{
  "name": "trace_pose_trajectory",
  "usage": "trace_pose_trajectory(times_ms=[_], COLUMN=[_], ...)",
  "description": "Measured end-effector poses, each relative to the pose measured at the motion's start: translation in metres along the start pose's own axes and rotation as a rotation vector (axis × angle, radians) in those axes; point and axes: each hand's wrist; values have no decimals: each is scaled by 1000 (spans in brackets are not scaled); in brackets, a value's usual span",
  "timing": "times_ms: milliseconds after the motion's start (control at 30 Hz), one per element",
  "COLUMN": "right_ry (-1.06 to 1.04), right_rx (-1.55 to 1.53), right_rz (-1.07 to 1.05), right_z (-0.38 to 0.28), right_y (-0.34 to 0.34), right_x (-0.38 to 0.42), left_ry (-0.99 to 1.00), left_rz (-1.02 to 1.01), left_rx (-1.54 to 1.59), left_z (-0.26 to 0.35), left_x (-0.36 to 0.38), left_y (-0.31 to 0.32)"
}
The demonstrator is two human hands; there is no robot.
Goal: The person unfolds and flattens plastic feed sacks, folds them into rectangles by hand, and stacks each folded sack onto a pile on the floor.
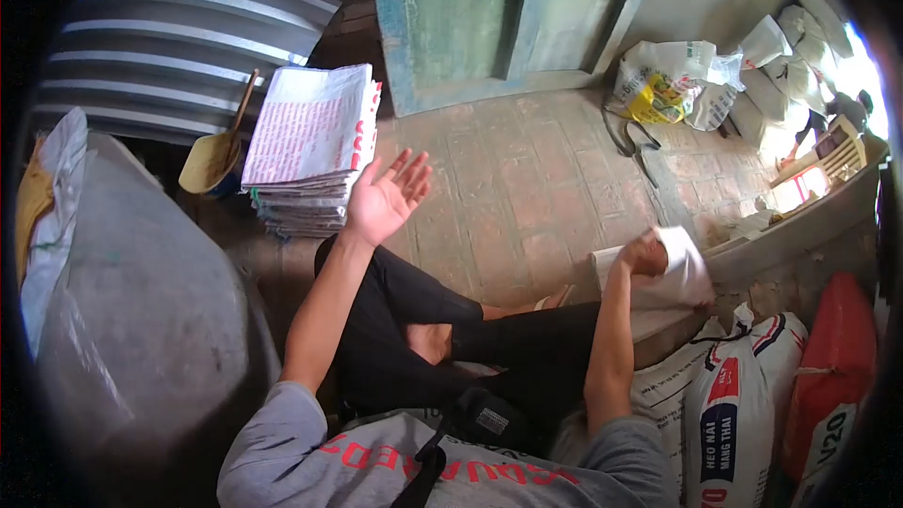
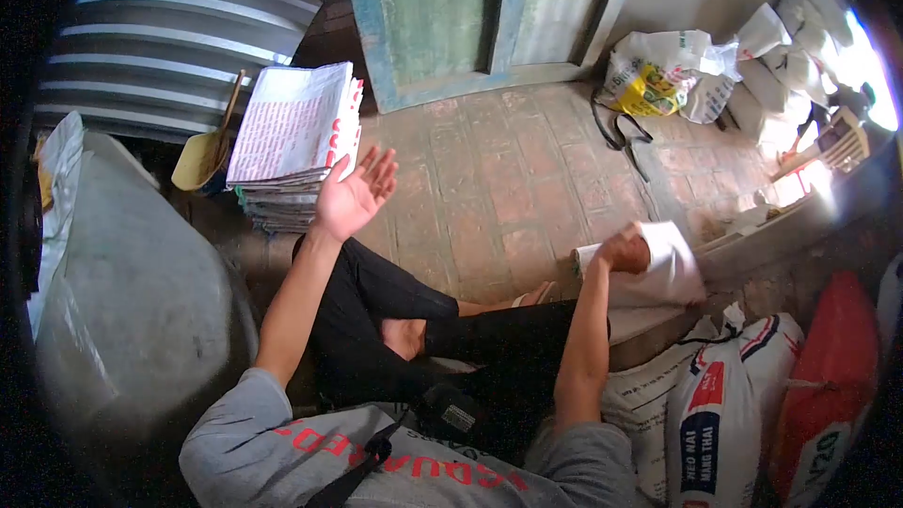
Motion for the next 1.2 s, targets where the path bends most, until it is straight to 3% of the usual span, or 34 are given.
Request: trace_pose_trajectory(times_ms=[67,100,167,300,367,400,500,600,667,767,833,867,900,933,1000,1067,1133,1200], right_ry=[-664,-1115,-1055,-1366,-1510,-1220,-1160,-1083,-1029,-799,-476,-298,-335,-492,-782,-787,-746,-712], right_rx=[-174,31,-35,-216,125,-228,-141,-115,-192,-47,-133,-308,-318,-66,427,553,589,588], right_rz=[-64,-167,-535,-876,-1228,-1455,-1515,-1648,-1742,-2029,-2099,-1967,-1633,-1233,-902,-848,-902,-903], right_z=[1,26,-12,0,-8,-8,-19,-21,-18,-55,-70,-45,-20,-18,35,78,59,38], right_y=[15,46,15,-10,-3,-4,-7,-2,4,-46,-67,-52,-34,-38,-12,15,5,-5], right_x=[35,48,113,170,187,186,184,182,182,149,109,95,87,81,80,92,98,102], left_ry=[-53,5,146,379,471,523,669,732,632,523,808,960,1027,985,898,665,417,506], left_rz=[6,13,60,-95,-196,-153,25,85,183,278,199,154,106,93,75,130,203,212], left_rx=[-119,-351,-853,-1565,-1785,-1772,-1958,-1851,-1589,-1370,-1700,-1846,-1968,-2007,-2091,-2233,-2335,-2248], left_z=[-9,-17,-47,-112,-121,-123,-122,-107,-101,-90,-93,-98,-101,-104,-108,-106,-99,-98], left_x=[-29,-46,-73,-74,-76,-80,-99,-108,-111,-122,-125,-125,-125,-128,-131,-129,-119,-124], left_y=[-7,-16,-40,-74,-86,-94,-132,-127,-114,-121,-109,-104,-96,-97,-115,-133,-131,-144])
Point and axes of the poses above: each hand's wrist, its own x-axis away from the middle knuckle, its own y-axis out of the palm, z = x × y, and after that the axes turned 10 degrees about z, right-handed
